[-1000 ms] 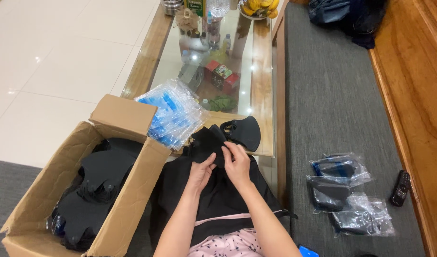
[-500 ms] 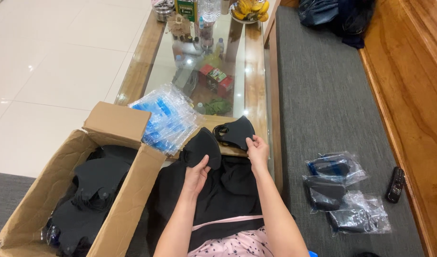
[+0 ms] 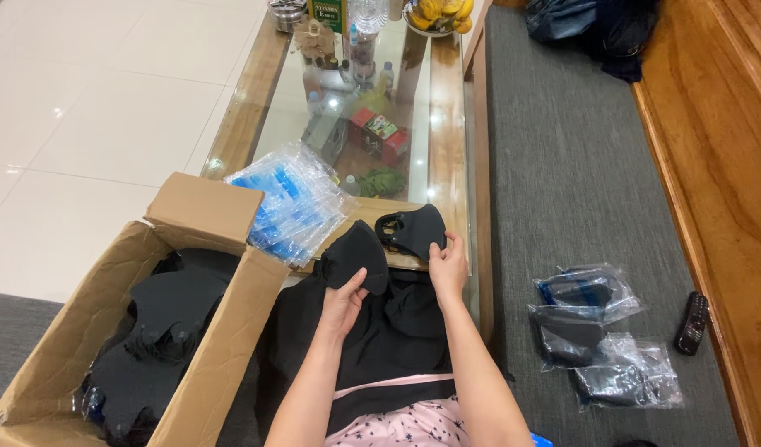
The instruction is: Packing black face masks into a black bag from a cardboard box and table surface
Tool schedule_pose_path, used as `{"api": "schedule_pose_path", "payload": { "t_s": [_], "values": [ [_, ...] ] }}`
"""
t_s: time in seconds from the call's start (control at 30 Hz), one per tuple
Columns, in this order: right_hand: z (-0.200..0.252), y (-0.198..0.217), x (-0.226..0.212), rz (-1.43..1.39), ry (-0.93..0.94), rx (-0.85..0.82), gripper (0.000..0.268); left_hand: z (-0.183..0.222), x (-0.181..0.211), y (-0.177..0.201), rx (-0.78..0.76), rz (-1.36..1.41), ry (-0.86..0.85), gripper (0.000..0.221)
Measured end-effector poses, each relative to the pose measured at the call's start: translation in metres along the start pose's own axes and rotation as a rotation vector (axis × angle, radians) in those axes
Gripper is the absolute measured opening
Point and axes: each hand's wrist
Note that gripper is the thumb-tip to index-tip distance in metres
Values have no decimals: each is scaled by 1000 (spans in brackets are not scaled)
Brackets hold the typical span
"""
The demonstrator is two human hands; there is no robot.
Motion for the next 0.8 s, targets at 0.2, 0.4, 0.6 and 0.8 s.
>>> {"api": "schedule_pose_path", "payload": {
  "t_s": [0.2, 0.4, 0.6, 0.8],
  "values": [
    [-6, -7, 14, 85, 53, 25, 36, 0, 0, 1, -8, -7, 3, 40],
    [-14, -14, 25, 103, 67, 55, 35, 1, 2, -2, -6, -18, 23, 44],
    [-22, -17, 35, 74, 78, 72, 33, 0, 0, 1, -2, -47, 27, 47],
    [5, -13, 7, -102, 331, 123, 24, -14, -16, 14, -3, -108, 33, 61]
  ]
}}
Point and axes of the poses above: each hand's wrist, its own z-axis away from the middle knuckle, its own y-axis out of the back of the hand, x = y × z, and after that the axes turned 2 degrees about -y, right-handed
